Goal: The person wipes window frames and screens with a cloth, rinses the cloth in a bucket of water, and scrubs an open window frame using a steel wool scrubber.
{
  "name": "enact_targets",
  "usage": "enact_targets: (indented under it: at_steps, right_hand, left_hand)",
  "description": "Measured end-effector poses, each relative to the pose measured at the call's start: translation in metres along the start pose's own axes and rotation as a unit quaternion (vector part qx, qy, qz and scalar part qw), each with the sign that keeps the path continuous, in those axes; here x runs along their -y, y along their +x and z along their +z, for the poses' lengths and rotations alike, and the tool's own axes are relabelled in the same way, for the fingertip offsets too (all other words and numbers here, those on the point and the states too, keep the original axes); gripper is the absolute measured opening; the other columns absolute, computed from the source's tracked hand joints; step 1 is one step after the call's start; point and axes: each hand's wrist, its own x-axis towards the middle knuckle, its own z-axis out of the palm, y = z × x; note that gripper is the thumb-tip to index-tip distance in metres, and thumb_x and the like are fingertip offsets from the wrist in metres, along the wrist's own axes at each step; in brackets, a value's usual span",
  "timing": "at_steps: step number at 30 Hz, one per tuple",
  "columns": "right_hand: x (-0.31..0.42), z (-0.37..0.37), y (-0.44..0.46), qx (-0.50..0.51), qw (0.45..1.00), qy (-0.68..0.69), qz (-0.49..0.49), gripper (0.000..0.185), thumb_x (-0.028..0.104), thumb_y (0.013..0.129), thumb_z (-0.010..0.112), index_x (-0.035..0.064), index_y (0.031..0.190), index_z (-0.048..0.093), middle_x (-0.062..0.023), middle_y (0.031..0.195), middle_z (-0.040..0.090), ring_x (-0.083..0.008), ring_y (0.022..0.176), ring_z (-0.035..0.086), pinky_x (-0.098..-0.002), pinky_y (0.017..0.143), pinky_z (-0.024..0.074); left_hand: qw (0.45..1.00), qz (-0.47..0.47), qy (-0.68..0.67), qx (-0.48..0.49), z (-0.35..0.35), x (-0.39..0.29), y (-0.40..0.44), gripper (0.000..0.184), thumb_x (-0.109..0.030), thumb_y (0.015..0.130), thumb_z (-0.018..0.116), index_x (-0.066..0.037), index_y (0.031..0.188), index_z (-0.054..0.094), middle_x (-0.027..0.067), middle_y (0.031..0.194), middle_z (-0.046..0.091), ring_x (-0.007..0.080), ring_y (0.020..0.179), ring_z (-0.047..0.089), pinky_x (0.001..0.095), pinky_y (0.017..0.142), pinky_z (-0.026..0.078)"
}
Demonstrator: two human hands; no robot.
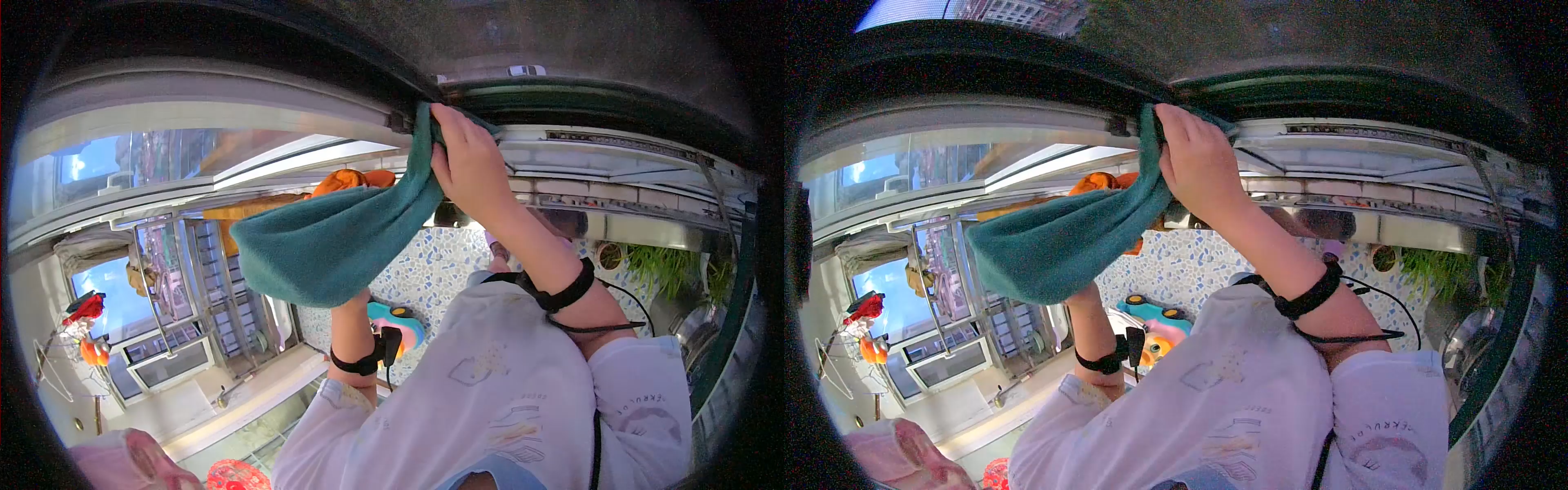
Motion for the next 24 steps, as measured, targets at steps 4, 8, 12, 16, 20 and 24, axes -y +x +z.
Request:
enact_targets:
  at_steps: [4, 8, 12, 16, 20, 24]
  right_hand:
    - [-0.004, 0.005, -0.002, -0.017, 0.991, -0.132, -0.03, 0.045, 0.004, 0.076, 0.059, 0.0001, 0.121, 0.053, -0.0147, 0.114, 0.06, -0.0299, 0.107, 0.057, -0.0407, 0.092, 0.0436]
    - [0.007, 0.003, 0.005, 0.014, 0.965, -0.259, -0.028, 0.046, 0.003, 0.071, 0.061, -0.0001, 0.117, 0.056, -0.0124, 0.11, 0.062, -0.0266, 0.102, 0.059, -0.0382, 0.089, 0.0431]
    - [-0.01, 0.003, 0.01, 0.038, 0.974, -0.221, -0.011, 0.039, 0.003, 0.074, 0.061, 0.0005, 0.113, 0.06, -0.0118, 0.101, 0.064, -0.0284, 0.097, 0.06, -0.0391, 0.085, 0.0453]
    - [-0.019, 0.008, 0.016, -0.065, 0.997, 0.03, -0.012, 0.021, 0.004, 0.08, 0.059, 0.002, 0.101, 0.065, -0.0133, 0.088, 0.064, -0.0327, 0.088, 0.06, -0.0435, 0.078, 0.0469]
    - [0.013, 0.004, 0.026, -0.121, 0.989, 0.084, 0.031, 0.017, 0.006, 0.083, 0.06, 0.0028, 0.098, 0.067, -0.0161, 0.086, 0.065, -0.0346, 0.083, 0.062, -0.0427, 0.073, 0.0486]
    - [0.068, -0.013, 0.064, -0.166, 0.974, 0.15, -0.021, 0.018, 0.005, 0.085, 0.059, 0.0046, 0.1, 0.068, -0.016, 0.088, 0.066, -0.0351, 0.082, 0.063, -0.0412, 0.072, 0.0493]
  left_hand:
    - [0.999, -0.02, -0.004, 0.028, 0.005, -0.01, -0.002, 0.047, -0.039, 0.095, 0.042, -0.001, 0.114, 0.061, 0.0198, 0.116, 0.062, 0.038, 0.107, 0.057, 0.044, 0.093, 0.042]
    - [0.998, -0.039, -0.009, 0.049, 0.01, -0.019, -0.003, 0.047, -0.039, 0.094, 0.041, -0.001, 0.113, 0.061, 0.02, 0.115, 0.062, 0.0383, 0.107, 0.057, 0.0442, 0.093, 0.042]
    - [0.996, -0.059, -0.003, 0.064, 0.008, -0.025, -0.008, 0.047, -0.04, 0.094, 0.041, -0.001, 0.113, 0.061, 0.0201, 0.115, 0.063, 0.0385, 0.107, 0.058, 0.0444, 0.093, 0.042]
    - [0.996, -0.063, 0.006, 0.057, 0.0, -0.028, -0.01, 0.047, -0.04, 0.094, 0.041, -0.002, 0.112, 0.061, 0.0202, 0.114, 0.063, 0.0387, 0.106, 0.058, 0.0446, 0.092, 0.042]
    - [0.997, -0.019, 0.042, 0.056, -0.011, -0.063, 0.014, 0.042, -0.036, 0.094, 0.041, -0.001, 0.102, 0.063, 0.0187, 0.103, 0.066, 0.0388, 0.098, 0.06, 0.0442, 0.087, 0.044]
    - [0.996, 0.036, 0.077, 0.018, -0.023, -0.034, 0.014, 0.039, -0.034, 0.094, 0.041, -0.003, 0.098, 0.064, 0.0182, 0.1, 0.066, 0.0375, 0.093, 0.061, 0.0441, 0.084, 0.045]
